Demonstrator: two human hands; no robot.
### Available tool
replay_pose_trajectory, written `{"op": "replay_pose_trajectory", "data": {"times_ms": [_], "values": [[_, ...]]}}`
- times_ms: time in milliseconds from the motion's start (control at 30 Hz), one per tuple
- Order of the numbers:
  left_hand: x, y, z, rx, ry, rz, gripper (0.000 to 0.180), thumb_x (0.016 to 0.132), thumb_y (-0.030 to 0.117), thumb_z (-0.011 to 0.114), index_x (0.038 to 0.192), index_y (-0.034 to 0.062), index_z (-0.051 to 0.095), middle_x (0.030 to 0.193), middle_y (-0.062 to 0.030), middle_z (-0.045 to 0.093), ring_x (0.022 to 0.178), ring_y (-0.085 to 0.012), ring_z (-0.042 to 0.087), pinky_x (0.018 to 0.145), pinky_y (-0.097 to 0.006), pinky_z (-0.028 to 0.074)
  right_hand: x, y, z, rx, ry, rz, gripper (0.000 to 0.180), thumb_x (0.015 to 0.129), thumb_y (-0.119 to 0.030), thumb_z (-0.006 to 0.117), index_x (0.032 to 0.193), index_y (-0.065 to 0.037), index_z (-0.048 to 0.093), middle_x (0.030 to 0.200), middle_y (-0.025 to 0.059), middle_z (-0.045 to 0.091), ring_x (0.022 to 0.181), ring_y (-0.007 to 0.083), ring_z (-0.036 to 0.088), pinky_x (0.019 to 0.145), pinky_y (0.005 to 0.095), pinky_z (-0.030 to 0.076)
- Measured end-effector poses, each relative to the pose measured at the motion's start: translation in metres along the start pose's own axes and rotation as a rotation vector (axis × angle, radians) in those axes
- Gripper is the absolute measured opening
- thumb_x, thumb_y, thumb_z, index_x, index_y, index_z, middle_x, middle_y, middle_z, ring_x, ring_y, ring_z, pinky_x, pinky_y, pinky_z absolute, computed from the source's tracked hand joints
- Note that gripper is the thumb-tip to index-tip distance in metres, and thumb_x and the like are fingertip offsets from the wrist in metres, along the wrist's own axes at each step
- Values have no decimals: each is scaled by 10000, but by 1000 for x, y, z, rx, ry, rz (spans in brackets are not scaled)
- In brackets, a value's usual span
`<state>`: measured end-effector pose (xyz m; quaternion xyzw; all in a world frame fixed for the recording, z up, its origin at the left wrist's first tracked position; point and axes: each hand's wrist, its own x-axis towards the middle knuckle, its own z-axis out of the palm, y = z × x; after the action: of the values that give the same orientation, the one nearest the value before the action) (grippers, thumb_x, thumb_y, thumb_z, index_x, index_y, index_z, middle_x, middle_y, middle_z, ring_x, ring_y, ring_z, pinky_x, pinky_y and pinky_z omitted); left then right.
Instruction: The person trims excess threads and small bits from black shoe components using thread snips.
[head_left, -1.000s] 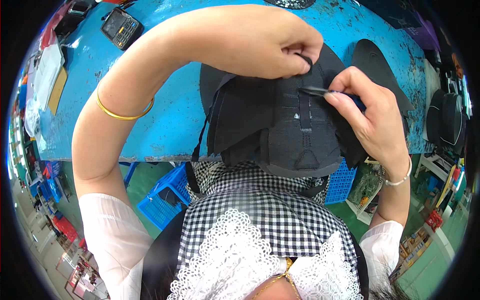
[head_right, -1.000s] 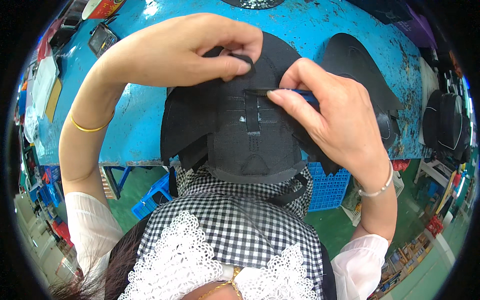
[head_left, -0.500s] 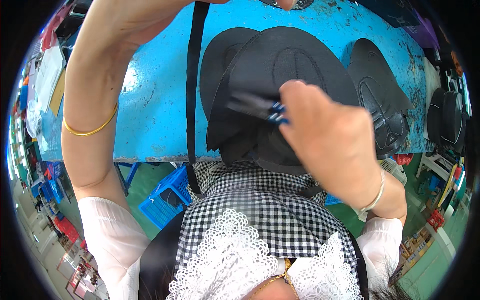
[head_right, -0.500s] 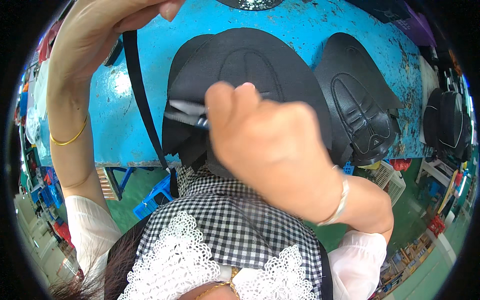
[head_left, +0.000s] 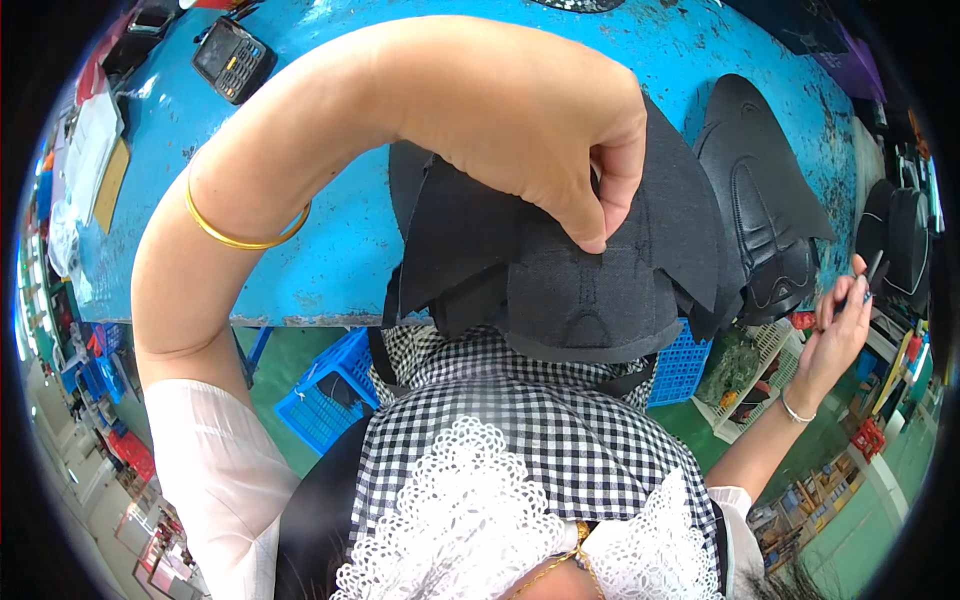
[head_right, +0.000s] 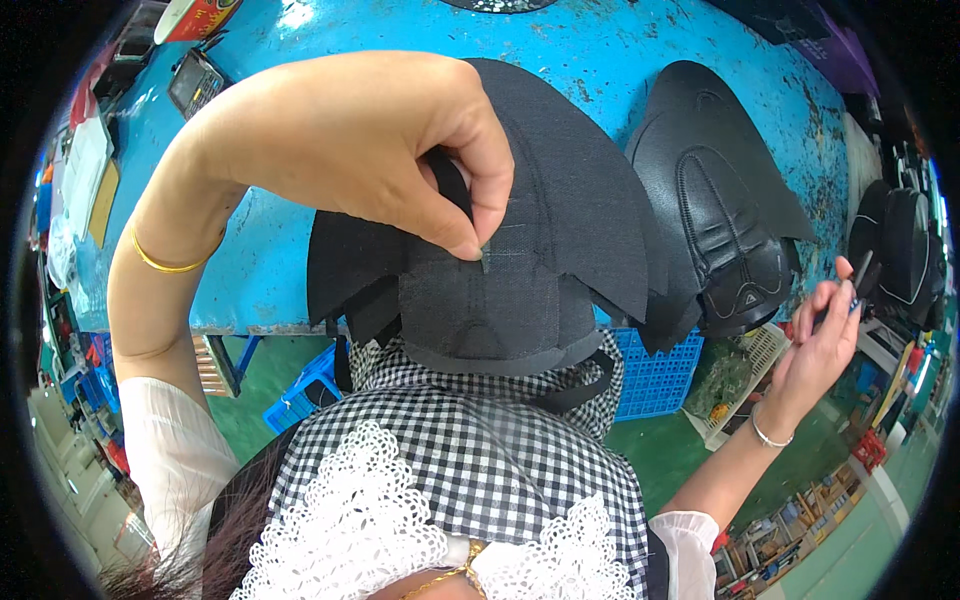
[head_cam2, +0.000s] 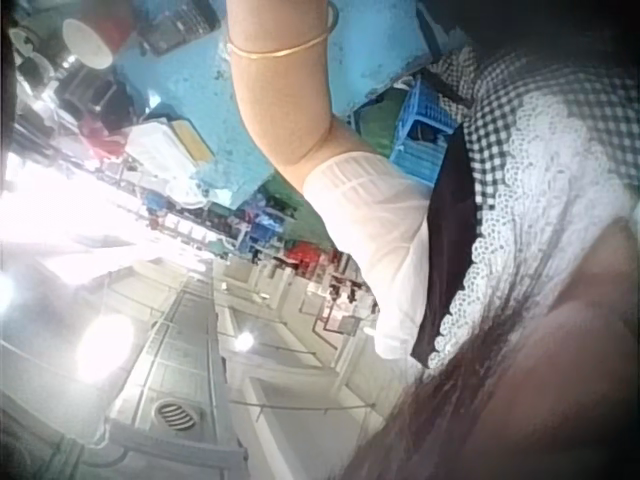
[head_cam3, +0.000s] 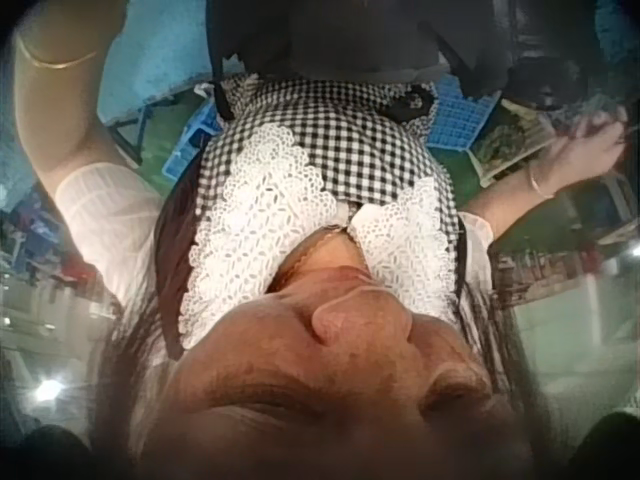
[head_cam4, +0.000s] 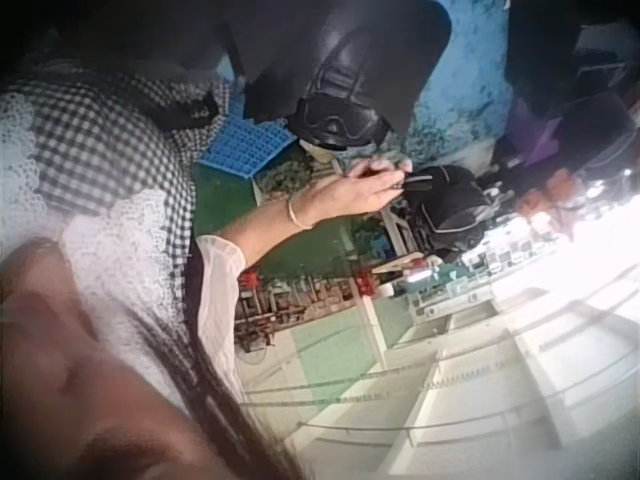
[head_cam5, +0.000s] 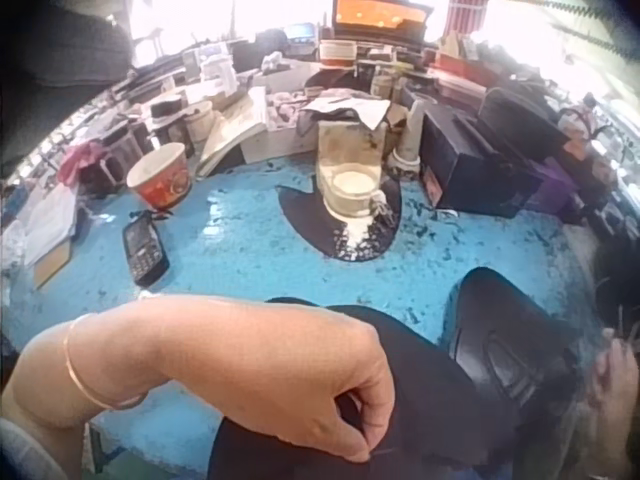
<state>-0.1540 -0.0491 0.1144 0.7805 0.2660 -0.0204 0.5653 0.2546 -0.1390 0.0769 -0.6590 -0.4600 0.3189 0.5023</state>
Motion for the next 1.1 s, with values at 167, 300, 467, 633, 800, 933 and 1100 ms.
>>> {"op": "replay_pose_trajectory", "data": {"times_ms": [167,300,467,633,800,933,1100], "values": [[1,-3,10,158,98,34,132,799,139,754,830,15,725,707,-75,671,651,-176,632,621,-301,485,-26,-23,48,89,-206,-64,253,1071,-168,449,1277,-34,508,777,-16,469,583,15,355,488,177,254],[1,1,16,450,215,109,212,788,208,776,871,23,712,812,-113,705,795,-270,680,741,-350,530,-50,-57,94,-265,-654,-330,160,921,-6,605,1080,2,599,841,54,598,692,101,576,601,256,455],[-5,-2,8,545,281,73,183,818,182,741,845,20,660,745,-114,639,701,-250,617,664,-355,479,-43,-68,145,-437,-947,-689,177,739,-30,737,872,-49,623,800,75,626,695,252,638,601,332,498],[-3,-4,3,313,188,-45,214,824,183,740,789,1,634,648,-112,562,587,-223,538,580,-355,426,-30,-73,147,-552,-1167,-812,190,743,-100,755,834,-68,591,768,51,620,662,253,627,548,351,477],[-1,-4,1,337,183,-48,191,853,175,698,820,-7,651,642,-107,555,580,-215,526,571,-350,422,-33,-69,154,-420,-1061,-715,165,785,-99,741,839,-72,588,745,55,616,626,252,623,532,347,469],[2,-17,9,435,331,155,201,859,176,690,810,-14,646,640,-116,557,570,-220,530,572,-341,430,-42,-72,160,-614,-838,-806,166,812,-107,733,896,-81,592,758,64,629,639,257,637,533,345,468],[-4,-3,-5,331,138,-17,180,880,168,660,839,-7,648,643,-94,562,588,-180,541,573,-322,429,-39,-79,160,-586,-857,-622,183,855,-160,727,951,-77,596,777,78,652,659,269,652,563,351,485]]}}
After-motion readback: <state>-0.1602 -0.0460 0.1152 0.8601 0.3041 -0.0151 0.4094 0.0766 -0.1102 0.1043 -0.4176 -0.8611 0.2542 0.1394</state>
